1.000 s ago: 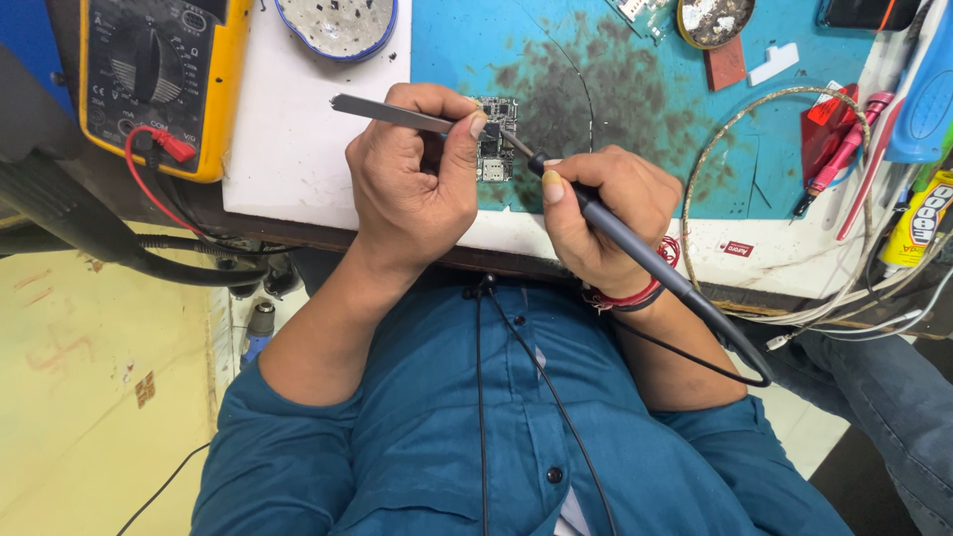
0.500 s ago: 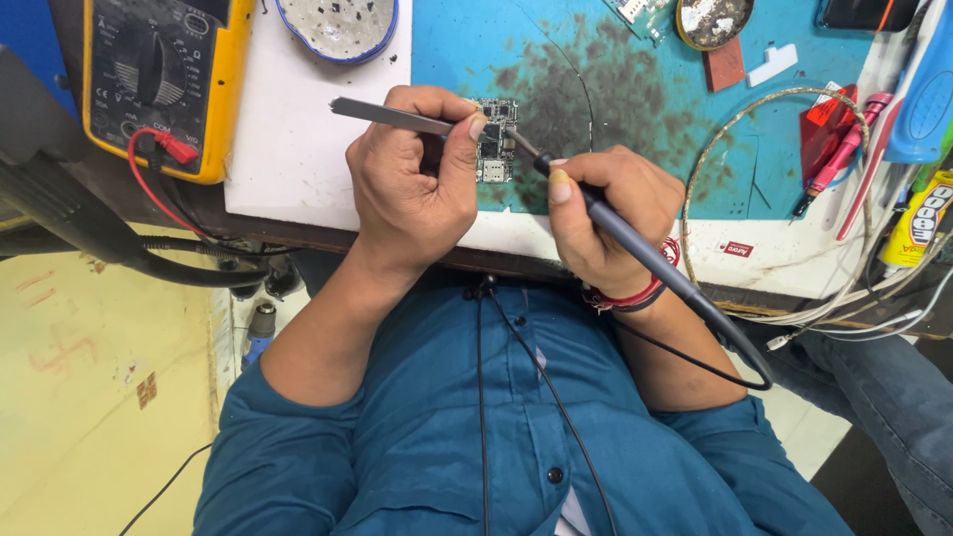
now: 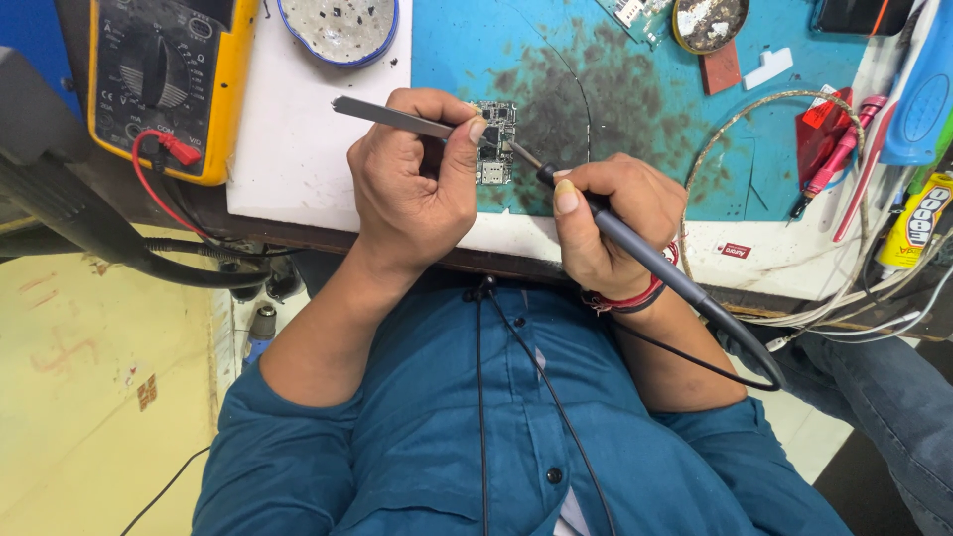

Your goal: The person solders a small circuit board on a workbench, holding the board with tweezers in one hand while applying a soldering iron to its components with the other. They reposition the board and continue soldering different points, briefly pausing to wipe the iron before resuming work.

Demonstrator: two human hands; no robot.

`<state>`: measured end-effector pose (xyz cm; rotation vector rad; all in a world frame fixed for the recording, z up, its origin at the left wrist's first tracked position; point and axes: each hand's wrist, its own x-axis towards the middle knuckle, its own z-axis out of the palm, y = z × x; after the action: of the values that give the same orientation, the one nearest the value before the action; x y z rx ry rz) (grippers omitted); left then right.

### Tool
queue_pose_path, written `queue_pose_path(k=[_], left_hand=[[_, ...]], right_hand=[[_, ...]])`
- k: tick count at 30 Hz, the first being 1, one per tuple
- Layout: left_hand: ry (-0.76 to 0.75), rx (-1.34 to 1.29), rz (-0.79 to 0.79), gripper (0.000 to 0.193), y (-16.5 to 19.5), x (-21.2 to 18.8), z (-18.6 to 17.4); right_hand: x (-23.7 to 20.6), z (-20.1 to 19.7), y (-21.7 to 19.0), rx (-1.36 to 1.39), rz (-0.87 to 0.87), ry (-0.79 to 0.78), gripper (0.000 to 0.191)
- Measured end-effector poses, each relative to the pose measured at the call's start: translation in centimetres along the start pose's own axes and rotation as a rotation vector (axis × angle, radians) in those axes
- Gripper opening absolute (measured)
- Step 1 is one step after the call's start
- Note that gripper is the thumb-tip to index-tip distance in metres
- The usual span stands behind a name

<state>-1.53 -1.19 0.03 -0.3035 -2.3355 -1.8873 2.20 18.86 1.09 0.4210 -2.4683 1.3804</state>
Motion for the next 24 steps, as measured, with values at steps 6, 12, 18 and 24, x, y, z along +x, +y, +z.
queue_pose_path(k=[6, 12, 18, 24], left_hand=[[0.000, 0.003, 0.007, 0.008, -0.07, 0.03, -0.03], [-0.002, 0.000, 0.007, 0.008, -0.15, 0.04, 0.03], [-0.004, -0.003, 0.012, 0.009, -0.19, 0.07, 0.06], [-0.009, -0.012, 0.006, 0.008, -0.20, 0.10, 0.08]], right_hand=[[-0.11, 0.06, 0.08, -0.004, 0.009, 0.005, 0.010], [-0.20, -0.02, 0.17, 0.005, 0.013, -0.003, 0.011], [-0.24, -0.03, 0.27, 0.006, 0.005, -0.003, 0.012], [-0.14, -0.08, 0.27, 0.016, -0.002, -0.012, 0.011]])
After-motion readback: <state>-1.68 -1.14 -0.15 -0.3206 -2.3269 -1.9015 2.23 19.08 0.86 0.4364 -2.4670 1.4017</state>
